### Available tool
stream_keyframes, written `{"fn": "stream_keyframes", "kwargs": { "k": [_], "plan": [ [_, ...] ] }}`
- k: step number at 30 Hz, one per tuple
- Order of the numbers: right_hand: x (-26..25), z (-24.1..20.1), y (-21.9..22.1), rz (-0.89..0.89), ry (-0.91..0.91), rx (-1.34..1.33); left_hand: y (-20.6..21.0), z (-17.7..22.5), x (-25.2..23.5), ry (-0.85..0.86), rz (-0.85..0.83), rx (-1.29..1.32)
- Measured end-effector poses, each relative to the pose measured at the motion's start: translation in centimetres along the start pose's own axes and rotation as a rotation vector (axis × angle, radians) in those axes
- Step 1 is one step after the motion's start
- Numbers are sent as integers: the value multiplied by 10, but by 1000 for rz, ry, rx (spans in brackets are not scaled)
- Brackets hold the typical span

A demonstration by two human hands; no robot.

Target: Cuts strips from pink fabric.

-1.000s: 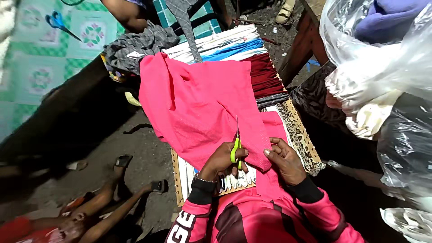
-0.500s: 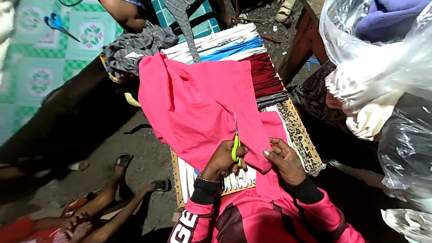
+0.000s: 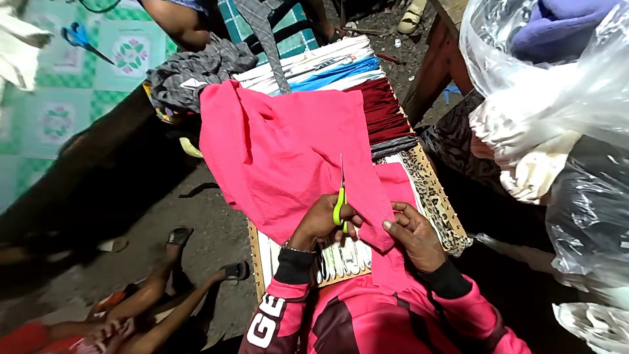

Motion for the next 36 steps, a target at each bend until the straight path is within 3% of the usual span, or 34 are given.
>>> {"fn": "stream_keyframes", "kwargs": {
  "k": [23, 29, 36],
  "plan": [
    [0, -2, -3, 2, 5, 24, -12, 16, -15, 32, -38, 4],
    [2, -4, -5, 12, 17, 31, -14, 15, -14, 49, 34, 6],
    [5, -6, -4, -8, 15, 39, -11, 20, -19, 25, -22, -15]
  ]
}}
Point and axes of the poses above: each hand's wrist, its own x-axis away from the middle knuckle, its own y-axis out of the palm, z = x × y, the point moved 9 cm from there along -x, towards the middle knuckle, and after that the axes turned 11 degrees about -z, right-handed, at the moved point
